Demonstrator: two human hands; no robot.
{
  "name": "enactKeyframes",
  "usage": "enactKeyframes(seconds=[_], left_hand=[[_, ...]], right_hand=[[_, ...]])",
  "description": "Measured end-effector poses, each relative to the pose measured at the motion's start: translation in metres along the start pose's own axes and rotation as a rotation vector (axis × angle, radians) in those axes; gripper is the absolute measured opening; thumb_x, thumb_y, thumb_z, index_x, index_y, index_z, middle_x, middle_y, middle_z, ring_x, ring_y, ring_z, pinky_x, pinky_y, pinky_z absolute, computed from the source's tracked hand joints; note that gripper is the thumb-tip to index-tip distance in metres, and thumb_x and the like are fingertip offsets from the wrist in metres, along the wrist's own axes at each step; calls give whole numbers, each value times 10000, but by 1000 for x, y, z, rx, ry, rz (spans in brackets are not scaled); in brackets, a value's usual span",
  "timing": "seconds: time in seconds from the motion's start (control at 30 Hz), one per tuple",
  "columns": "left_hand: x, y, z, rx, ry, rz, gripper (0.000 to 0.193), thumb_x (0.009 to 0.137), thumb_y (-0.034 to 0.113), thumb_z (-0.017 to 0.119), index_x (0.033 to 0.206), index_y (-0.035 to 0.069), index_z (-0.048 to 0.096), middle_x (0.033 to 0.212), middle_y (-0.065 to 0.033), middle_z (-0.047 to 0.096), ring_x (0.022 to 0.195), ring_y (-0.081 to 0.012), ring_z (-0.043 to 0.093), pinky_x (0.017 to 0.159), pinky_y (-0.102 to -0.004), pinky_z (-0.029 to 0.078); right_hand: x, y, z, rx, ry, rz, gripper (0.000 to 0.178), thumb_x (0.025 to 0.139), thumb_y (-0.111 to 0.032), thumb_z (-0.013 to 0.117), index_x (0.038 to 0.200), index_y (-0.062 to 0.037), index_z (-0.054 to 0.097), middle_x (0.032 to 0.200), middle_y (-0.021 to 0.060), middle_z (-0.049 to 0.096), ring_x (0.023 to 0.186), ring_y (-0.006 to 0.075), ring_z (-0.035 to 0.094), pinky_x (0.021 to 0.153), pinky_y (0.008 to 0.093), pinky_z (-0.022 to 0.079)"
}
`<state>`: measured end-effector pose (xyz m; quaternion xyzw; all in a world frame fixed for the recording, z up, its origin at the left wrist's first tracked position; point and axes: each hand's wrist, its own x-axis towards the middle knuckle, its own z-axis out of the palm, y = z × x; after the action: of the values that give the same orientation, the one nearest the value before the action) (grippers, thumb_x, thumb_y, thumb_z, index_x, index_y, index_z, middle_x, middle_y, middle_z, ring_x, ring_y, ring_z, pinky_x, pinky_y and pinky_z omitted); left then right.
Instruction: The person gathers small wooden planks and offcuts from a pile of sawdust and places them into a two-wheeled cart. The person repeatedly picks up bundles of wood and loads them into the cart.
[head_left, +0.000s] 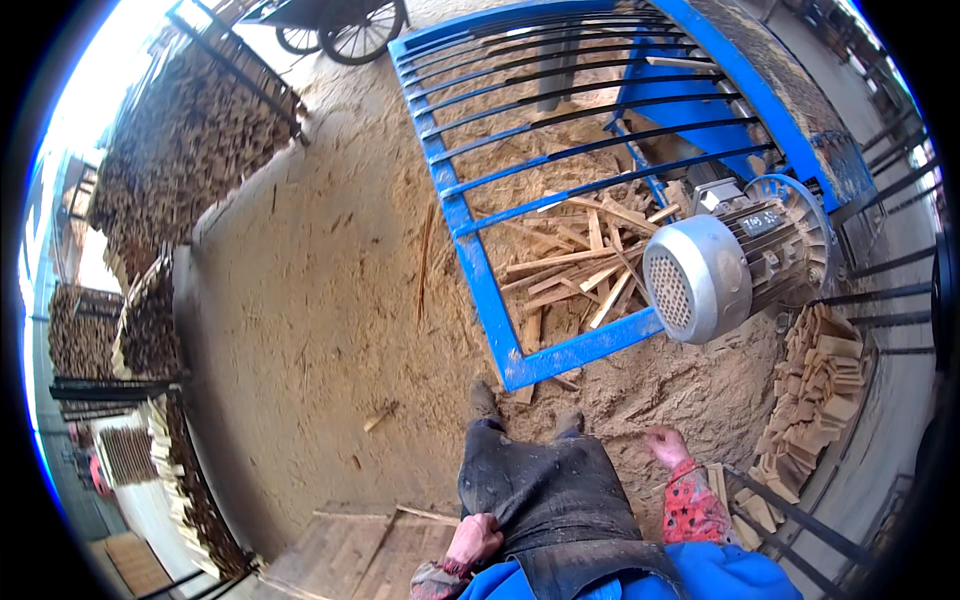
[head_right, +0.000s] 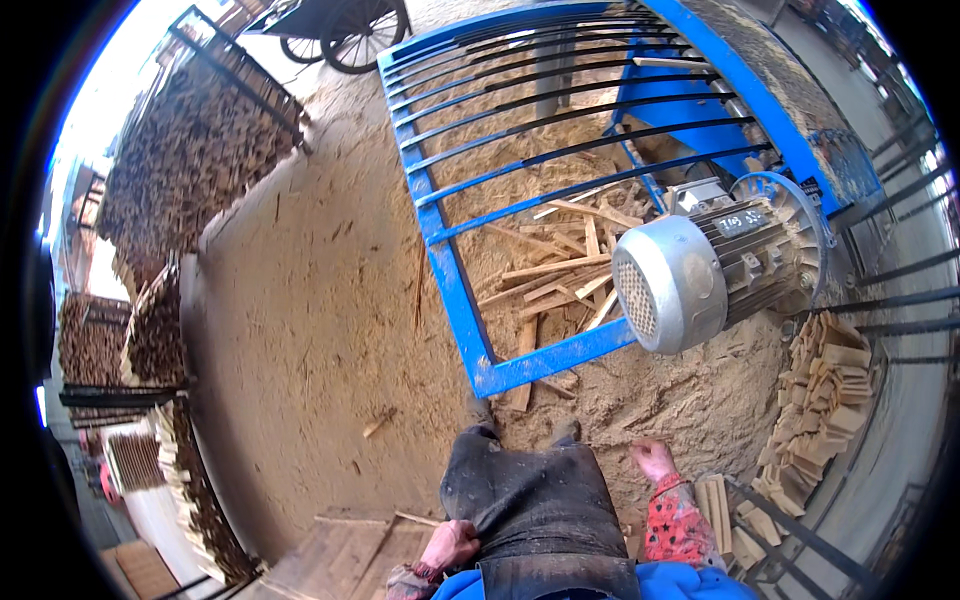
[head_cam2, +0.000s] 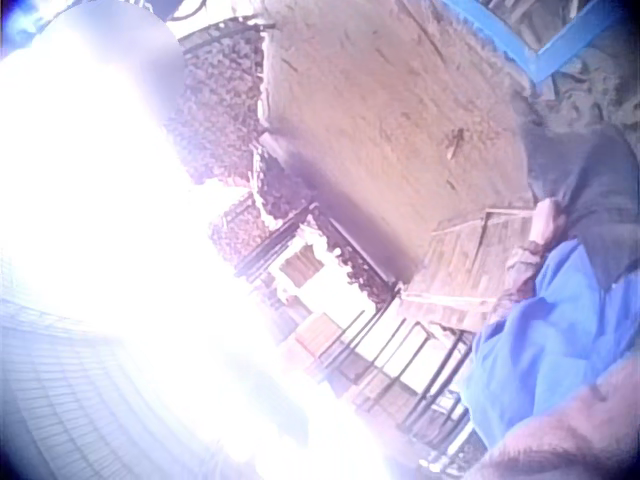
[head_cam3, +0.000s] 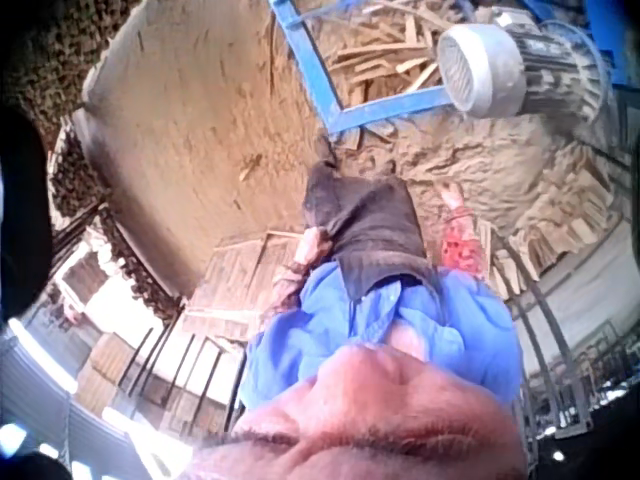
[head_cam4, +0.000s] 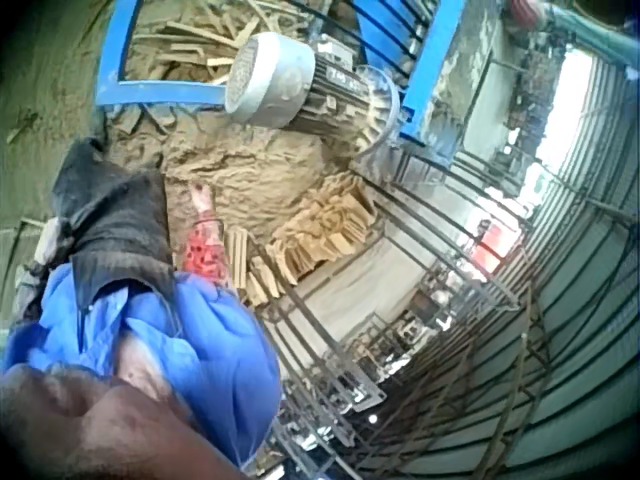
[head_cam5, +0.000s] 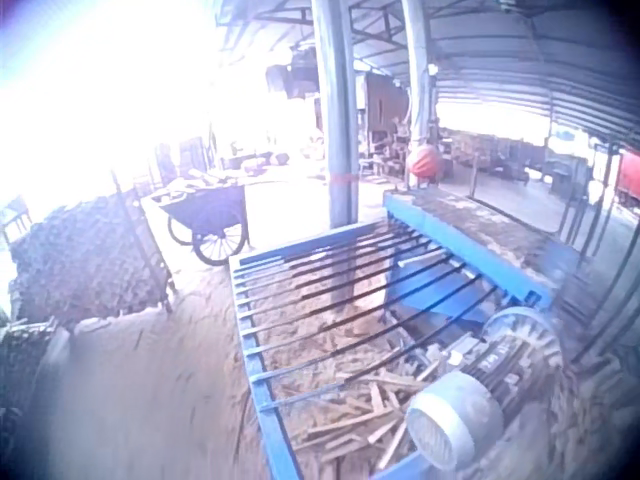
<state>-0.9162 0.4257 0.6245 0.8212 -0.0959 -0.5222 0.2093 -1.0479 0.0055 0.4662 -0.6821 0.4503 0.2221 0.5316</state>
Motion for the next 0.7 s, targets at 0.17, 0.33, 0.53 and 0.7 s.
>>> enactKeyframes(seconds=[0.17, 0.33, 0.53, 0.7], left_hand=[[-31, -6, 45, -142, 8, -28, 261, 702, 201, 625, 891, 27, 677, 821, -180, 674, 808, -328, 660, 743, -391, 523], [-28, -30, 68, -287, -48, -47, 248, 701, 208, 618, 871, 32, 657, 849, -186, 664, 845, -343, 642, 741, -416, 505], [-21, -77, 85, -335, -131, 10, 253, 710, 230, 638, 882, 45, 651, 826, -160, 665, 823, -326, 644, 716, -394, 503], [-6, -109, 112, -429, -166, 63, 268, 721, 281, 669, 852, 49, 642, 773, -148, 651, 765, -305, 639, 671, -393, 490]], right_hand=[[14, -3, -17, -77, -60, -59, 261, 833, -186, 627, 1024, -9, 638, 733, 58, 647, 605, 117, 593, 554, 277, 491], [10, 3, 4, -207, -132, -13, 267, 829, -175, 623, 1029, 2, 631, 764, 62, 649, 631, 123, 608, 583, 265, 497], [-7, -19, 39, -319, -192, 106, 291, 830, -164, 617, 1049, 27, 612, 780, 70, 649, 651, 141, 624, 595, 261, 505], [1, -60, 75, -519, -212, 85, 332, 826, -171, 623, 1093, 27, 608, 791, 78, 660, 658, 141, 630, 597, 262, 508]])
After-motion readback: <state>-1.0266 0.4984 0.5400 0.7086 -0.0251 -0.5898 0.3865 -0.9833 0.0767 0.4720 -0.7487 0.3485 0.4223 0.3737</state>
